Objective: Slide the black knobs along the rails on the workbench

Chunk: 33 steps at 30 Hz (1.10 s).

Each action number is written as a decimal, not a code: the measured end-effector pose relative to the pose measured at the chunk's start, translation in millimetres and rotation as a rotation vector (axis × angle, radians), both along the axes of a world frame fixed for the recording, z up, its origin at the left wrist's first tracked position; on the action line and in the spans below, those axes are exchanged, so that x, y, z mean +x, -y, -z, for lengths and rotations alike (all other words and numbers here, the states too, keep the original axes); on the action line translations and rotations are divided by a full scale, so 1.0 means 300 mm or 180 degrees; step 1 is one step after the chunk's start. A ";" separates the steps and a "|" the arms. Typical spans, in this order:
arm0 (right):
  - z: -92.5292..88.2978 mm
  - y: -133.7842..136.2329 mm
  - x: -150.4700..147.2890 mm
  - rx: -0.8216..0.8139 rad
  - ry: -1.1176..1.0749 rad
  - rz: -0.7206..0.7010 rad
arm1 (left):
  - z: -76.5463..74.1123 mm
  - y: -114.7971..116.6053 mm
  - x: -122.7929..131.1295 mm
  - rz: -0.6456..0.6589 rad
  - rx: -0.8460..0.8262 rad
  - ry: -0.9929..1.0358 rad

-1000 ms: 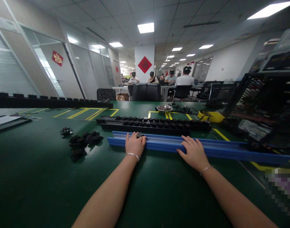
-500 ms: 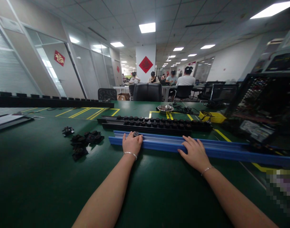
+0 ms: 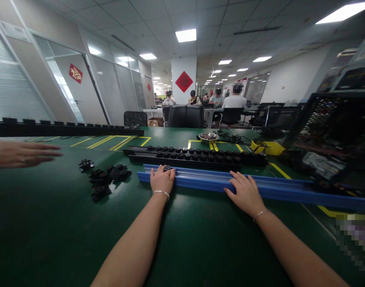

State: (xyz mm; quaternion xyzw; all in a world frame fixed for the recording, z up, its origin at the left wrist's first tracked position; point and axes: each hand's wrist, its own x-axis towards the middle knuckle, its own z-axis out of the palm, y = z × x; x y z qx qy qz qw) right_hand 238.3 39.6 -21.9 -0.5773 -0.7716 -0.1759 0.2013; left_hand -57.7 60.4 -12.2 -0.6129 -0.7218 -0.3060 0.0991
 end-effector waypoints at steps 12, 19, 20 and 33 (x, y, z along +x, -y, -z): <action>-0.006 0.005 -0.004 -0.0028 0.0028 0.0023 | 0.015 -0.014 -0.030 -0.0219 0.0314 -0.0014; -0.001 0.002 -0.001 0.0018 -0.0028 -0.0023 | 0.022 -0.023 -0.048 -0.0342 0.0358 0.0101; 0.000 0.001 0.000 0.0036 -0.0031 -0.0031 | 0.022 -0.024 -0.050 -0.0354 0.0364 0.0109; -0.002 0.001 0.001 0.0022 -0.0041 -0.0033 | 0.014 -0.033 -0.085 -0.0598 0.0312 0.0277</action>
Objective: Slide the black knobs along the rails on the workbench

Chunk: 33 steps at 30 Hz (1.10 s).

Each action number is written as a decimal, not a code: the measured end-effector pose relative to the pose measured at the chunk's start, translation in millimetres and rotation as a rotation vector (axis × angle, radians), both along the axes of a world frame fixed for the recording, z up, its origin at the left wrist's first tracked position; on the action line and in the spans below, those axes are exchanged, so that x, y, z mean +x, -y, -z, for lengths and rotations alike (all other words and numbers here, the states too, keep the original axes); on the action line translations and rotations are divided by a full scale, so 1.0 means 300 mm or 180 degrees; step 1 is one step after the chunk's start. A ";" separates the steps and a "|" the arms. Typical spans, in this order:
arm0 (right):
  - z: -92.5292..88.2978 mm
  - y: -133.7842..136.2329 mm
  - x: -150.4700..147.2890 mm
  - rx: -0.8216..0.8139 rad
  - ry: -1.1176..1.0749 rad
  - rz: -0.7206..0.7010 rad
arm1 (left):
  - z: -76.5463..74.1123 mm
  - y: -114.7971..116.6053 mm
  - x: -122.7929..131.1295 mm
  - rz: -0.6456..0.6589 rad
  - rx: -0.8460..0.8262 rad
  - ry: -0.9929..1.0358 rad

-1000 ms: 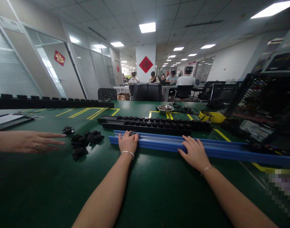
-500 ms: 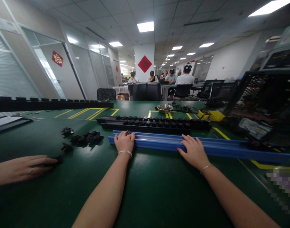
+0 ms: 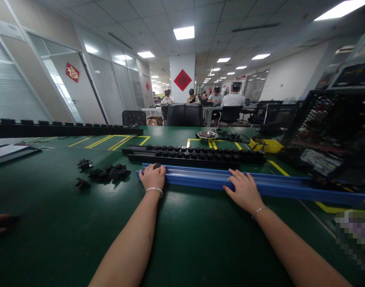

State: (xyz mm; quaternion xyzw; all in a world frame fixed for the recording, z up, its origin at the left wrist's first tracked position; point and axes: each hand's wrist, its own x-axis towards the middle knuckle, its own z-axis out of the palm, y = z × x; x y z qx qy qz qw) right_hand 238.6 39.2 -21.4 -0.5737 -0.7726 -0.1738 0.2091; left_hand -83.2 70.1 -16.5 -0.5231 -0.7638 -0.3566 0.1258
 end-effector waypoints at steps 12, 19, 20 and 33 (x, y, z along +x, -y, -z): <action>0.005 -0.004 0.003 0.0004 0.0076 0.0016 | 0.001 -0.005 -0.027 -0.0085 -0.0009 0.0133; 0.003 -0.004 0.002 0.0004 0.0040 0.0019 | -0.009 -0.003 -0.045 -0.0099 -0.0064 0.0216; 0.002 -0.003 0.001 -0.0014 0.0052 0.0025 | -0.010 -0.003 -0.047 -0.0091 -0.0075 0.0235; -0.004 -0.001 0.000 -0.0105 0.0032 0.0036 | -0.011 -0.008 -0.063 -0.0121 -0.0044 0.0442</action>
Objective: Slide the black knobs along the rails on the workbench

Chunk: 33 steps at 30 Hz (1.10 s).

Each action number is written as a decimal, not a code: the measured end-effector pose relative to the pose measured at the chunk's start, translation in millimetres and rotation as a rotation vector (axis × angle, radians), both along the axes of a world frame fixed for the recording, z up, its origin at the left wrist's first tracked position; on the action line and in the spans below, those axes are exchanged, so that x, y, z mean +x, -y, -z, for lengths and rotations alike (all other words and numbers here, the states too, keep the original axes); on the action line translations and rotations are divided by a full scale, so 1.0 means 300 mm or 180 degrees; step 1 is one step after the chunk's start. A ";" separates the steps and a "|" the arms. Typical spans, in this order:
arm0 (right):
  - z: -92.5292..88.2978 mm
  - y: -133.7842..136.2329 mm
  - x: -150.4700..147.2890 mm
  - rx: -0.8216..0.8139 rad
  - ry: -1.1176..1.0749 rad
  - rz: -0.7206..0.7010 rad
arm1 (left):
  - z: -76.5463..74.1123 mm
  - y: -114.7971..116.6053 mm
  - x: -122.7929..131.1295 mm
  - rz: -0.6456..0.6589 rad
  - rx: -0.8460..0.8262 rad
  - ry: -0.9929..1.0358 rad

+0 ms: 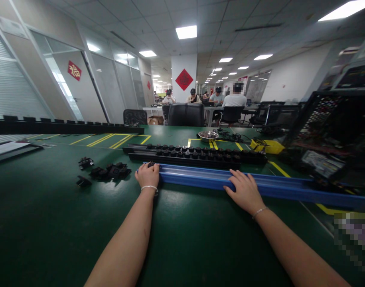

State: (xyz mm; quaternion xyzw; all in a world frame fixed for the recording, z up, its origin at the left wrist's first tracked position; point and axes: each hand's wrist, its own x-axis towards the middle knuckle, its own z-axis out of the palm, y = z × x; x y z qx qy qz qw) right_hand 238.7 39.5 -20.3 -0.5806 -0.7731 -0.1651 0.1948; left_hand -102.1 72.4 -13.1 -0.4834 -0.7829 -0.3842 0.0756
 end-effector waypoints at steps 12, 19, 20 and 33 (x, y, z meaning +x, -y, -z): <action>-0.001 0.002 -0.001 0.0017 0.0010 0.0004 | 0.016 -0.027 -0.043 -0.0104 0.0123 0.0212; 0.004 0.001 0.001 0.0062 -0.0036 -0.0028 | 0.022 -0.031 -0.057 -0.0103 0.0118 0.0130; 0.005 0.000 0.001 0.0068 -0.0040 -0.0036 | 0.023 -0.032 -0.059 -0.0096 0.0116 0.0128; 0.004 -0.001 0.002 0.0078 -0.0057 -0.0055 | 0.026 -0.045 -0.095 -0.0118 0.0121 0.0283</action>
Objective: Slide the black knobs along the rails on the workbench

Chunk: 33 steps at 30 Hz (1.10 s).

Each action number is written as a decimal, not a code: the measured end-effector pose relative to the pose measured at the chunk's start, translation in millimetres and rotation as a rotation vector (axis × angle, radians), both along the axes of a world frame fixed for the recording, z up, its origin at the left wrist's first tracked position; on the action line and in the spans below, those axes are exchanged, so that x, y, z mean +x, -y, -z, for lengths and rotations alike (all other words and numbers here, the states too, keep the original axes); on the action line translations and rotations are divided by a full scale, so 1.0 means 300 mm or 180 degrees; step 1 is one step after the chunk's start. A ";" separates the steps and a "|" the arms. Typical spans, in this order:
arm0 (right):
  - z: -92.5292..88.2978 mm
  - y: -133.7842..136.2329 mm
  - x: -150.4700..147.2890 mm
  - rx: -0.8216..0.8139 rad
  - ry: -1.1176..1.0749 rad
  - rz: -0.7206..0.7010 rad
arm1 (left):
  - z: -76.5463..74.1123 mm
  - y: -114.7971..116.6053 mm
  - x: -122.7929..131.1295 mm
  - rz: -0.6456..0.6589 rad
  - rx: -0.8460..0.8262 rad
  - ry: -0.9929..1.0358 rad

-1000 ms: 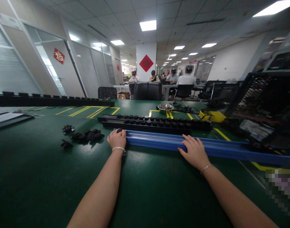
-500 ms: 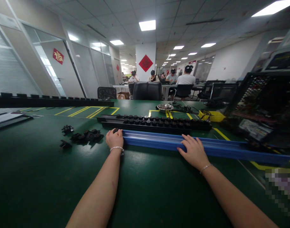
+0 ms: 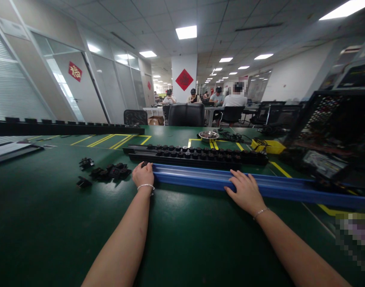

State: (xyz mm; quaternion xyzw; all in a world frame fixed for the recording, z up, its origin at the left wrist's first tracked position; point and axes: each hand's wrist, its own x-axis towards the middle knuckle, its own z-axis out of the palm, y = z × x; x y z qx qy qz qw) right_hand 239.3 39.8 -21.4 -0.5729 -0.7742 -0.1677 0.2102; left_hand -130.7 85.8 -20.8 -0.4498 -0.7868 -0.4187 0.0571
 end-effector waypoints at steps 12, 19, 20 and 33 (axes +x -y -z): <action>0.003 -0.002 0.001 0.0013 0.0043 0.0025 | -0.027 0.018 -0.024 0.0195 -0.0238 0.0098; 0.003 -0.002 0.002 0.0050 0.0079 0.0027 | -0.029 0.014 -0.060 0.0213 -0.0282 -0.0007; 0.003 -0.002 0.001 0.0045 0.0085 0.0034 | -0.027 0.011 -0.074 0.0222 -0.0293 -0.0028; -0.003 0.002 -0.002 -0.0044 0.0098 0.0044 | 0.004 -0.027 -0.156 0.0164 -0.0108 0.0294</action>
